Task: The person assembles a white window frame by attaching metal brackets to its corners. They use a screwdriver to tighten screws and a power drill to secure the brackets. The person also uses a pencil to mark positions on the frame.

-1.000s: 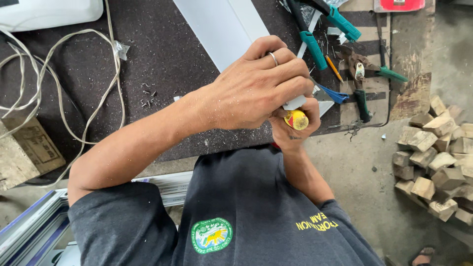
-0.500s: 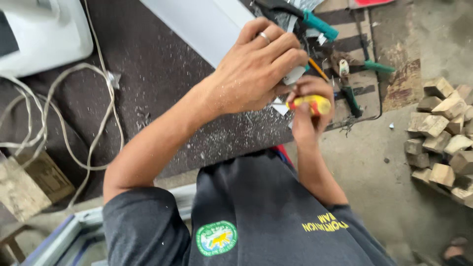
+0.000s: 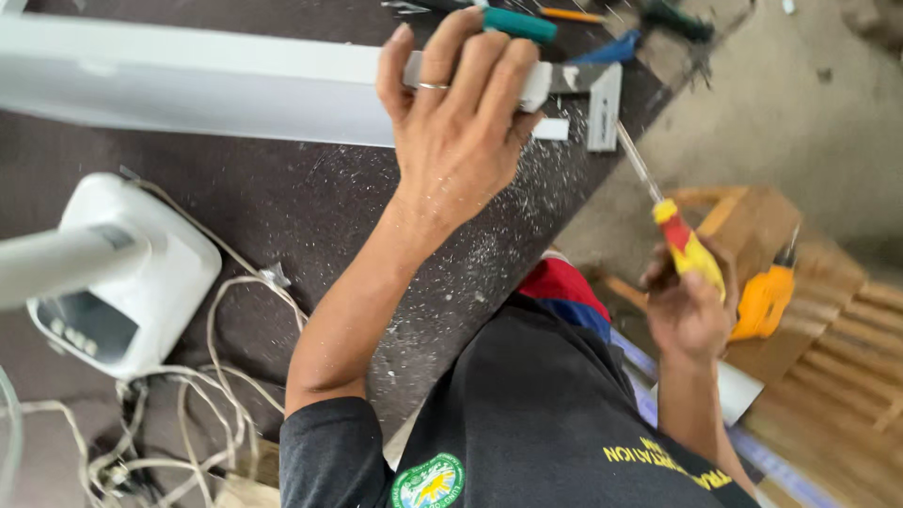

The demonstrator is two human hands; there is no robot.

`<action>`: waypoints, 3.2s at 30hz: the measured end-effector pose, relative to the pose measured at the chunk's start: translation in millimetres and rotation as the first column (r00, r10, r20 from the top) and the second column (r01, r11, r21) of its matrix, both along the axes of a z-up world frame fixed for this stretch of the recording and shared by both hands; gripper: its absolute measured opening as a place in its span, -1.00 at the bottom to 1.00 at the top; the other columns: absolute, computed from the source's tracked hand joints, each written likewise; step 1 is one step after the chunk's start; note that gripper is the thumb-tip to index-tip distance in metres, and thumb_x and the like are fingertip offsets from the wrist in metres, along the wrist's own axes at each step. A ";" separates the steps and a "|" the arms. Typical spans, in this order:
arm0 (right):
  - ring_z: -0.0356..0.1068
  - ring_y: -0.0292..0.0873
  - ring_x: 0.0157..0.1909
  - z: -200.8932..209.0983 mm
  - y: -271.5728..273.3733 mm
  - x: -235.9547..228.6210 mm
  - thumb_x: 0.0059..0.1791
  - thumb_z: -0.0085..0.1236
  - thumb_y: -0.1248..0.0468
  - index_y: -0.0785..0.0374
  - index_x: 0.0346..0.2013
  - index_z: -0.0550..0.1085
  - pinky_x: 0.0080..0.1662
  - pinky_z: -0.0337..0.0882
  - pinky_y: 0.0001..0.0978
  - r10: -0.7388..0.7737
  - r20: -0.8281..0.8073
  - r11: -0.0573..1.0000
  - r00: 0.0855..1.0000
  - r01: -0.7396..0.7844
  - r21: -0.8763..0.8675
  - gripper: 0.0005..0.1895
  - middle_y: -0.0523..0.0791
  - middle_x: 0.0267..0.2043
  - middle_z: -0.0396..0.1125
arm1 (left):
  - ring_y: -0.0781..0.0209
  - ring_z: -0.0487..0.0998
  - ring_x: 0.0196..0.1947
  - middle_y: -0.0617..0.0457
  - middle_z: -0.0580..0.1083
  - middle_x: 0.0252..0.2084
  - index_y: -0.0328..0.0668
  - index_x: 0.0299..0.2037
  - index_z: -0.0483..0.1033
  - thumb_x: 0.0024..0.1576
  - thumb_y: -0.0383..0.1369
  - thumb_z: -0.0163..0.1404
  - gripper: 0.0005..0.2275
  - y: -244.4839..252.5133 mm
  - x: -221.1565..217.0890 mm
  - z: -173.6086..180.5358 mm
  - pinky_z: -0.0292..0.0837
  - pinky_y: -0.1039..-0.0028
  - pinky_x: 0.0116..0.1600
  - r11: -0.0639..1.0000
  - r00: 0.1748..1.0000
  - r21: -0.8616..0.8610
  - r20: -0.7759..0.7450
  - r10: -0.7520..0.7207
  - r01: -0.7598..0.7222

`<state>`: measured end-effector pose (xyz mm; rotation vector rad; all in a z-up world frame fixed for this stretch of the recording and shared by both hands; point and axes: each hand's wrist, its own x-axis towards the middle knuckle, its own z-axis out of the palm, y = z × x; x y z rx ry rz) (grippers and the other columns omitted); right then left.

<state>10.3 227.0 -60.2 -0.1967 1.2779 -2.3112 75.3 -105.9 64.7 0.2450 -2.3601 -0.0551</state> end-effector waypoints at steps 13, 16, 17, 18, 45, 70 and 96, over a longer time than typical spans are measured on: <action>0.41 -0.16 -0.16 27.3 -82.1 154.5 0.16 0.16 0.23 0.15 0.45 0.25 -0.07 0.42 -0.34 -0.108 -0.426 0.992 0.898 0.072 -0.101 -0.44 0.10 0.13 0.30 | 0.21 0.24 0.32 0.17 0.36 0.23 -0.02 0.27 0.34 0.14 -0.28 0.27 -0.49 -0.8 11.1 -14.8 -0.16 0.14 0.42 0.997 0.998 0.040 0.003 -0.070 0.069; 0.40 -0.17 -0.13 29.1 -95.1 154.6 0.13 0.18 0.15 0.16 0.44 0.24 -0.10 0.46 -0.37 -0.107 -0.550 0.994 0.828 0.080 -0.073 -0.40 0.07 0.23 0.25 | 0.20 0.27 0.30 0.19 0.39 0.21 0.01 0.25 0.40 0.18 -0.23 0.33 -0.51 2.7 15.4 -12.7 -0.11 0.10 0.41 0.997 0.998 0.047 0.004 -0.064 0.064; 0.41 -0.20 -0.14 31.0 -98.2 156.3 0.13 0.19 0.13 0.14 0.44 0.24 -0.11 0.48 -0.39 -0.115 -0.575 0.993 0.810 0.081 -0.086 -0.39 0.05 0.22 0.26 | 0.19 0.26 0.29 0.18 0.39 0.22 -0.01 0.26 0.39 0.19 -0.22 0.32 -0.52 2.2 13.7 -13.0 -0.12 0.09 0.40 0.997 0.998 0.033 -0.010 -0.069 0.069; 0.41 -0.22 -0.15 31.9 -101.5 157.1 0.13 0.19 0.10 0.13 0.45 0.24 -0.11 0.50 -0.40 -0.122 -0.601 0.992 0.790 0.077 -0.100 -0.38 0.03 0.21 0.26 | 0.18 0.26 0.28 0.17 0.38 0.23 -0.02 0.27 0.39 0.20 -0.22 0.31 -0.52 0.6 12.4 -14.2 -0.12 0.09 0.40 0.997 0.997 0.016 -0.025 -0.070 0.070; 0.32 -0.16 -0.31 91.2 -115.4 172.4 0.00 -0.03 0.15 0.19 0.33 0.17 -0.37 0.34 -0.36 0.288 0.490 0.900 0.823 -0.058 -0.431 -0.40 0.00 0.09 0.34 | 0.01 0.28 0.21 0.04 0.47 0.13 -0.12 0.17 0.44 0.21 -0.16 0.28 -0.57 -0.9 12.6 -13.8 -0.05 -0.02 0.32 0.994 0.997 0.072 0.018 -0.078 0.076; 0.37 -0.14 -0.20 91.6 -127.1 126.9 0.22 -0.02 0.02 0.48 0.26 0.29 -0.18 0.40 -0.27 0.463 0.368 0.849 0.807 -0.283 -0.447 -0.45 0.02 -0.16 0.35 | 0.00 0.32 0.18 0.03 0.50 0.09 -0.14 0.11 0.46 0.23 -0.13 0.23 -0.62 -2.8 6.4 -11.0 -0.02 -0.01 0.30 0.996 0.997 0.048 0.009 -0.071 0.070; 0.41 -0.11 -0.16 44.4 -88.2 87.9 0.23 -0.05 0.14 0.37 0.27 0.30 -0.12 0.45 -0.26 0.203 0.191 0.967 0.960 -0.167 -0.191 -0.59 0.02 -0.12 0.37 | -0.15 0.42 0.16 -0.10 0.46 0.04 -0.38 0.20 0.27 0.10 -0.51 0.27 -0.49 -29.9 29.9 20.7 0.04 -0.08 0.32 0.938 0.925 0.183 0.192 -0.327 0.293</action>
